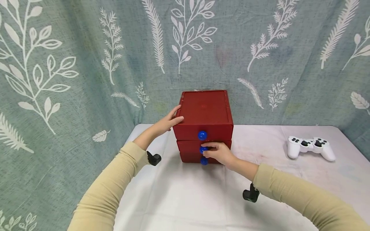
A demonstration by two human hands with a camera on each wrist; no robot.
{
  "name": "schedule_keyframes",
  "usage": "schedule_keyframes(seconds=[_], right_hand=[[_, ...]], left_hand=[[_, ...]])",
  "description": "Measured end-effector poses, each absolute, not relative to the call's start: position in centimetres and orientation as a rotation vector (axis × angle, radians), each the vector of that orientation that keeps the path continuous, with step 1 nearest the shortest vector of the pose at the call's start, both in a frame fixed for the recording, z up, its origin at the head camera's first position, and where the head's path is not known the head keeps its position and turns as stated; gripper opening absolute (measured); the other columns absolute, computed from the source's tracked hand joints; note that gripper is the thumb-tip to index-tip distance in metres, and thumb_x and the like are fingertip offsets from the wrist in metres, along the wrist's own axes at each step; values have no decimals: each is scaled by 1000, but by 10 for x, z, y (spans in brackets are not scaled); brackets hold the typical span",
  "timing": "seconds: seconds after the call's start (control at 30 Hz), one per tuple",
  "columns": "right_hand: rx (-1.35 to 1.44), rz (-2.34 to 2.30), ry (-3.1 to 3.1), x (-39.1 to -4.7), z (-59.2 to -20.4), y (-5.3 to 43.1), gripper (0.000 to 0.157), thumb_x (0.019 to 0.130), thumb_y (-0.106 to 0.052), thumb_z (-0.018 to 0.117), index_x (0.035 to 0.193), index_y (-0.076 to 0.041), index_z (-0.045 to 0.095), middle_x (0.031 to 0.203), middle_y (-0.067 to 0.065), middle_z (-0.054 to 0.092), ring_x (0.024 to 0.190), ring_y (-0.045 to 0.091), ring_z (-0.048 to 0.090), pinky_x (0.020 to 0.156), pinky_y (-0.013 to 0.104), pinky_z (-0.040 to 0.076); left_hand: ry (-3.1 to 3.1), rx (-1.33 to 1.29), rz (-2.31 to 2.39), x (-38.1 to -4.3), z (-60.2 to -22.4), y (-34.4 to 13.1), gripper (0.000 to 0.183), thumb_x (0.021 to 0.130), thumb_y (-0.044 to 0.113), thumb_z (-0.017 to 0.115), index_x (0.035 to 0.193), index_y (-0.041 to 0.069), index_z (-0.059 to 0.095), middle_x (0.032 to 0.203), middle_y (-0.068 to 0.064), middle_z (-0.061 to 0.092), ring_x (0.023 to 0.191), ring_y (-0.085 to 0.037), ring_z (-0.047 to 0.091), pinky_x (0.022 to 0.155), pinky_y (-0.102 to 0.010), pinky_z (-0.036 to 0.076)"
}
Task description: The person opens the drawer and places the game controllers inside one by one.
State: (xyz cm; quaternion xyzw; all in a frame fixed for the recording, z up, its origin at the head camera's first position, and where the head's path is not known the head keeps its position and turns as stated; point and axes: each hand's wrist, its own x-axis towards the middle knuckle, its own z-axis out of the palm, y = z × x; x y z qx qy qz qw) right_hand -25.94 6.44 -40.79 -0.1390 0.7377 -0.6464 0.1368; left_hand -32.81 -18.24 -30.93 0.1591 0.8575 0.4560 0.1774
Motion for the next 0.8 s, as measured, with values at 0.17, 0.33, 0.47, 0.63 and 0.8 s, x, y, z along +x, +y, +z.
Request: schedule_keyframes(seconds=[0.17, 0.33, 0.47, 0.63, 0.8], right_hand=[[-427, -1875, 2136, -258, -409, 64, 36, 86, -8, 60, 120, 5, 58, 104, 20, 65, 94, 34, 63, 86, 40, 48], [-529, -1892, 2140, -258, -414, 66, 35, 87, -8, 60, 120, 6, 56, 94, 21, 67, 84, 29, 65, 81, 36, 51], [-596, -1916, 2105, -256, -417, 68, 35, 88, -7, 59, 120, 8, 55, 77, 14, 67, 70, 20, 64, 73, 34, 53], [-691, -1886, 2103, -251, -420, 69, 33, 87, -6, 59, 117, 9, 56, 77, 17, 65, 68, 23, 63, 68, 31, 53], [-749, -1791, 2154, -245, -426, 70, 33, 86, -9, 61, 114, 9, 58, 80, 21, 66, 70, 34, 62, 69, 33, 52]], left_hand=[[2438, 445, 1285, -326, -309, -182, 67, 94, 46, 39, 146, 37, -1, 149, -10, 25, 135, -31, 25, 98, -60, 25], [2436, 444, 1296, -327, -310, -182, 67, 94, 47, 40, 146, 38, -1, 150, -10, 22, 135, -31, 24, 98, -61, 25], [2434, 432, 1295, -325, -308, -182, 67, 94, 45, 40, 146, 37, -1, 150, -10, 21, 135, -32, 24, 98, -61, 25], [2434, 429, 1294, -325, -308, -181, 67, 94, 45, 40, 146, 37, -1, 150, -11, 21, 135, -32, 25, 98, -60, 25], [2441, 435, 1301, -328, -310, -181, 67, 93, 47, 40, 146, 38, 0, 150, -10, 19, 135, -31, 25, 97, -60, 26]])
